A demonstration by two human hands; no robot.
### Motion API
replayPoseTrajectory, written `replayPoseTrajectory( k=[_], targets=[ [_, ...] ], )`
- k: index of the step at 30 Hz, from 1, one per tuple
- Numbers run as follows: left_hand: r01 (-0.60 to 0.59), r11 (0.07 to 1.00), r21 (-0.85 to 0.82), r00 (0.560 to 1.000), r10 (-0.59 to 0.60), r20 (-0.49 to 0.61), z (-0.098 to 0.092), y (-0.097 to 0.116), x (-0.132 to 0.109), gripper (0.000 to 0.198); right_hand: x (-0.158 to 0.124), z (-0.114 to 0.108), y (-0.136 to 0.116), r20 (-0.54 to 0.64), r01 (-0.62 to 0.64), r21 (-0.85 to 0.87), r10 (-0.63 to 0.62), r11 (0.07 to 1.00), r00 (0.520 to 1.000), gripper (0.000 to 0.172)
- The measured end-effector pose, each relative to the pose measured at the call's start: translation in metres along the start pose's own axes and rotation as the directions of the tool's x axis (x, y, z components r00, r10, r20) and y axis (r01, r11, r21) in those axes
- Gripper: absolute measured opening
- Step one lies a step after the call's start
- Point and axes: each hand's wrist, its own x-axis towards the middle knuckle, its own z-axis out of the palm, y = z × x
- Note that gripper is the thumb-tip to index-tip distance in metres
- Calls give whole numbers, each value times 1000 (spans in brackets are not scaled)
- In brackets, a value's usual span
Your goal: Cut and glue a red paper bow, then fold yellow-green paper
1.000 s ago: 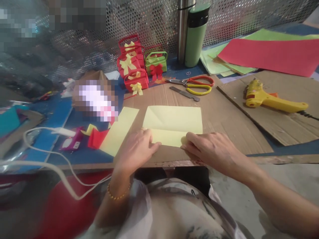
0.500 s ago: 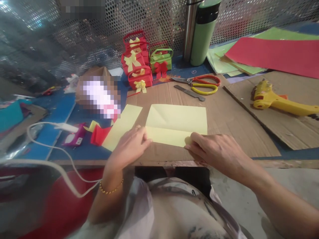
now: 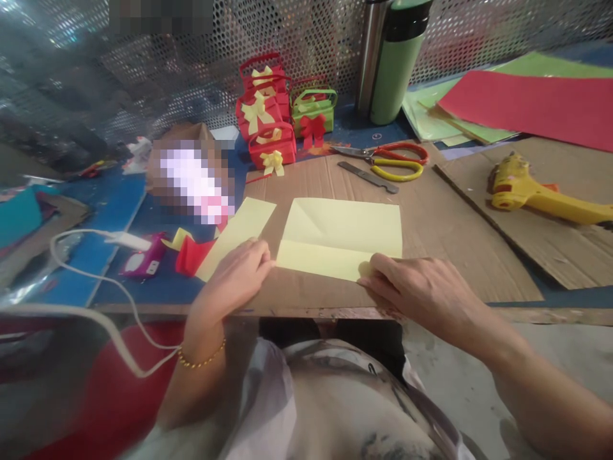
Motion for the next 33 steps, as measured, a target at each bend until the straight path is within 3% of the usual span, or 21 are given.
replayPoseTrajectory(
  k=[2, 4, 6, 7, 9, 11, 12, 14, 17, 24, 28, 33],
  targets=[
    [-10, 999, 42, 1000, 10, -14, 2, 0, -2, 19, -1, 0, 0, -7, 3, -4, -3, 1000, 1000, 38],
    [-5, 990, 139, 992, 22, -122, 7, 5, -6, 16, 0, -1, 0, -5, -5, -9, 5, 1000, 1000, 39],
    [8, 967, 254, 937, 81, -339, 18, 14, -12, 17, 1, -3, -2, 19, -15, -8, 15, 1000, 1000, 37],
    [-1, 957, 289, 880, 138, -454, 25, 19, -16, 19, 2, -5, -3, 37, -17, -8, 17, 1000, 999, 36],
    [-199, 928, 316, 780, 345, -523, 40, 31, -23, 20, 4, -7, -5, 56, -18, -17, 19, 1000, 998, 33],
    [-422, 857, 295, 714, 515, -475, 54, 39, -27, 22, 4, -7, -6, 43, -29, -44, 31, 999, 999, 30],
    [-475, 836, 274, 699, 548, -459, 59, 42, -27, 22, 3, -7, -6, 31, -33, -56, 35, 998, 999, 29],
    [-509, 827, 238, 700, 559, -445, 66, 44, -25, 21, 0, -6, -6, 8, -6, -59, 6, 998, 1000, 28],
    [-502, 836, 221, 709, 545, -449, 69, 41, -21, 22, -6, -7, -12, -73, 129, -81, -135, 988, 988, 26],
    [-520, 825, 221, 679, 556, -479, 74, 36, -19, 35, 5, -2, -34, -161, 401, -88, -410, 912, 898, 19],
    [-509, 837, 201, 676, 533, -509, 78, 36, -19, 37, 9, 6, -34, -130, 415, -23, -414, 910, 901, 19],
    [-505, 836, 213, 660, 534, -529, 79, 36, -18, 36, -1, 0, -25, -136, 364, 52, -355, 930, 925, 22]
  ],
)
